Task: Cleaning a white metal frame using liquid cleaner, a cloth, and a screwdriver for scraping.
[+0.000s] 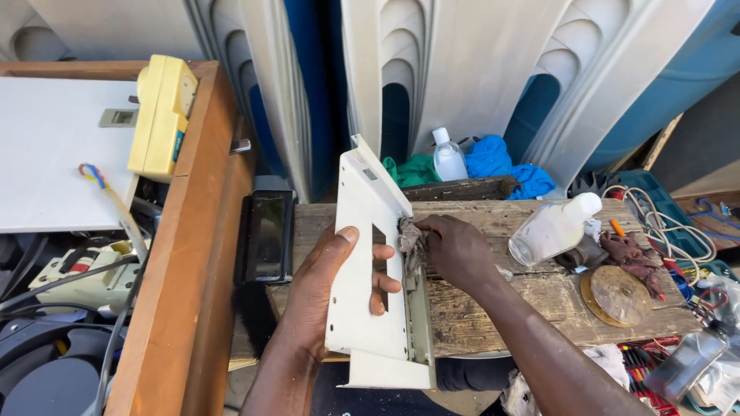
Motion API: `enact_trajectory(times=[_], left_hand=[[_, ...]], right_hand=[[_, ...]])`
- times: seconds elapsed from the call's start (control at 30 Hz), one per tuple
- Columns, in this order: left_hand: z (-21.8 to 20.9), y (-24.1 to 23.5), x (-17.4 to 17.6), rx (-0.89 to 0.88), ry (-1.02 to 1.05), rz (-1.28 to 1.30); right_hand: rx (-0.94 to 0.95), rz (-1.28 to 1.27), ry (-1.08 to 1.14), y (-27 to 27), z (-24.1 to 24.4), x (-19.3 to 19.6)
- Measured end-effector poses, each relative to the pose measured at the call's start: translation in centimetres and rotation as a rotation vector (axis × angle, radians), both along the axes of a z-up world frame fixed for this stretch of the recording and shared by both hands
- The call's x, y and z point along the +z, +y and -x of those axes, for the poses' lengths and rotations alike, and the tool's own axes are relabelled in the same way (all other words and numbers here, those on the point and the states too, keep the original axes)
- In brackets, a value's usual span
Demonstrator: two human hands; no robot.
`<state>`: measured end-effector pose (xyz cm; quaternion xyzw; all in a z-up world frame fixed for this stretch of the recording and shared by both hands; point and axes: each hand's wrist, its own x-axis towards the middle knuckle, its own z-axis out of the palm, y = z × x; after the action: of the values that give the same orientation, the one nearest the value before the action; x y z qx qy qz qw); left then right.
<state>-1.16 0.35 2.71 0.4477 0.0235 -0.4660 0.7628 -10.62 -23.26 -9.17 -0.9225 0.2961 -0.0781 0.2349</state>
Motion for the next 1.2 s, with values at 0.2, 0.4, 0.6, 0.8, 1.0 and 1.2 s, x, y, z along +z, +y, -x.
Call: enact_trajectory(times=[0.2, 0.4, 0.6, 0.8, 1.0, 1.2], left_hand=[[0.5, 0.2, 0.6, 0.078, 0.045, -0.037], [0.5, 0.1, 0.5, 0.068, 0.009, -0.018], [0.6, -0.4, 1.1, 0.016, -0.048, -0.039], [0.5, -0.5, -0.6, 0.012, -0.073, 0.061], [0.3, -0.5, -0.9, -0.004, -0.060, 0.079], [0.7, -0.2, -0.1, 0.011, -0.083, 0.051]], right_hand=[[-0.066, -0.363, 0.105, 0.5, 2.1, 4.5], [-0.131, -0.185, 0.115, 0.6, 4.7, 6.5], [0.020, 0.132, 0.373, 0.8, 1.0, 6.0], [0.277, 0.526, 0.486, 1.8, -0.2, 5.2], [0.373, 0.394, 0.605, 5.2, 2.4, 10.2], [0.501, 0.483, 0.594, 2.7, 1.3, 7.6]])
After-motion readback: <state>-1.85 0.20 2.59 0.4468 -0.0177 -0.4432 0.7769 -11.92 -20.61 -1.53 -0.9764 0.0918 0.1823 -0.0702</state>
